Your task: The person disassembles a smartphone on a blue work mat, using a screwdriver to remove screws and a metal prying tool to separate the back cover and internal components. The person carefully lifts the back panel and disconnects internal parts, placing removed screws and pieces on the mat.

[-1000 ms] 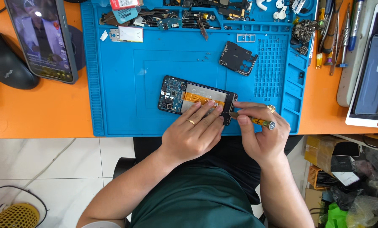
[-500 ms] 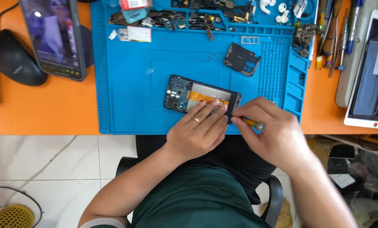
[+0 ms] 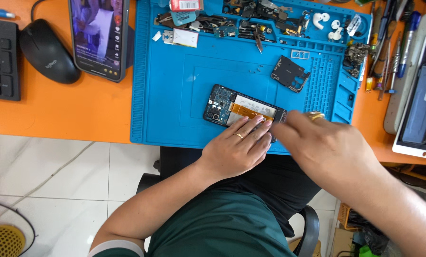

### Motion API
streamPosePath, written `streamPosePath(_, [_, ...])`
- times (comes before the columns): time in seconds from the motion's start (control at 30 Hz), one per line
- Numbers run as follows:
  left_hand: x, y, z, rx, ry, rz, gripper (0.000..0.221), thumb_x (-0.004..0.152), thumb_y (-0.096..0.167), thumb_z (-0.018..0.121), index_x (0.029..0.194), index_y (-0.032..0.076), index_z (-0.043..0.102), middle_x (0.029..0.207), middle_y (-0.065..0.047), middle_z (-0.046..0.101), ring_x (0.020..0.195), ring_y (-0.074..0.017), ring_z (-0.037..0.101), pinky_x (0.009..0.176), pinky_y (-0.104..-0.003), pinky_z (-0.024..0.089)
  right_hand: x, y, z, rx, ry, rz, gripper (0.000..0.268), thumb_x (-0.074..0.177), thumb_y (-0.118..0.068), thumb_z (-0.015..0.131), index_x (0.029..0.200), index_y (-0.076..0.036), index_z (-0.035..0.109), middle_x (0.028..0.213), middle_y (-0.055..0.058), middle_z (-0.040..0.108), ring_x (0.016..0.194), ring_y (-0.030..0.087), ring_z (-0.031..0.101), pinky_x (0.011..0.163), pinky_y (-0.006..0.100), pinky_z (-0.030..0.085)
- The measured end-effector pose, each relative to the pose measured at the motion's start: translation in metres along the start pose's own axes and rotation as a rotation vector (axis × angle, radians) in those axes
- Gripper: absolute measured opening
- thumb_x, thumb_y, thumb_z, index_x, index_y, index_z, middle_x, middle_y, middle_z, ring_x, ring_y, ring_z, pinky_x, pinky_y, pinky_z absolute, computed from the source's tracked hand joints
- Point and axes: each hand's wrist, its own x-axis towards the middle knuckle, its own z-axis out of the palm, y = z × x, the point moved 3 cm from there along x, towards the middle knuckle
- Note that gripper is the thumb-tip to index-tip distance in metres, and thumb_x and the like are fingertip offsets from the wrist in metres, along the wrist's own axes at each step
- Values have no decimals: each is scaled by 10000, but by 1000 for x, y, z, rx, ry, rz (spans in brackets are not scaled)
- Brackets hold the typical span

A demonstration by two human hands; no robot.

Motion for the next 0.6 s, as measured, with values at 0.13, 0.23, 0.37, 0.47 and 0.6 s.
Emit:
streamPosePath(0.13, [-4, 0, 3, 10, -35, 14, 292, 1105, 347, 731, 1269, 113, 787, 1417, -150, 747, 1377, -309, 674, 1146, -460, 574, -8, 4, -1, -112, 19, -11, 230, 1104, -358, 668, 928, -246, 572, 788, -55, 547, 613, 150, 586, 432, 316, 377])
streamPosePath(0.23, [-9, 1, 6, 28, -59, 20, 316, 1109, 359, 740, 1307, 115, 775, 1455, -155, 719, 1400, -315, 656, 1154, -465, 572, -8, 2, -2, -107, -16, -3, 165, 1098, -351, 656, 995, -242, 587, 751, -51, 536, 488, 166, 547, 420, 332, 374])
streamPosePath(0.37, [-2, 1, 0, 47, -26, 12, 280, 1100, 355, 788, 1255, 123, 780, 1444, -136, 722, 1368, -296, 684, 1133, -438, 592, -13, -2, 2, -88, 61, 53, 435, 1173, -653, 637, 1040, -238, 632, 654, -63, 505, 462, 145, 471, 427, 311, 339])
streamPosePath(0.47, [-5, 1, 4, 60, -50, 23, 301, 1098, 372, 813, 1287, 139, 783, 1475, -142, 699, 1399, -303, 657, 1150, -440, 579, -9, 4, -2, 206, -120, -6, 425, 997, -199, 643, 1417, -267, 658, 1207, -105, 722, 534, 258, 716, 338, 438, 555])
streamPosePath(0.6, [-1, 1, 0, 74, -34, 23, 259, 1101, 358, 798, 1249, 146, 790, 1449, -129, 720, 1373, -286, 681, 1135, -426, 585, -8, 3, -8, 95, 31, 9, 379, 1064, -431, 629, 1392, -255, 701, 1172, -105, 777, 672, 182, 749, 452, 325, 545])
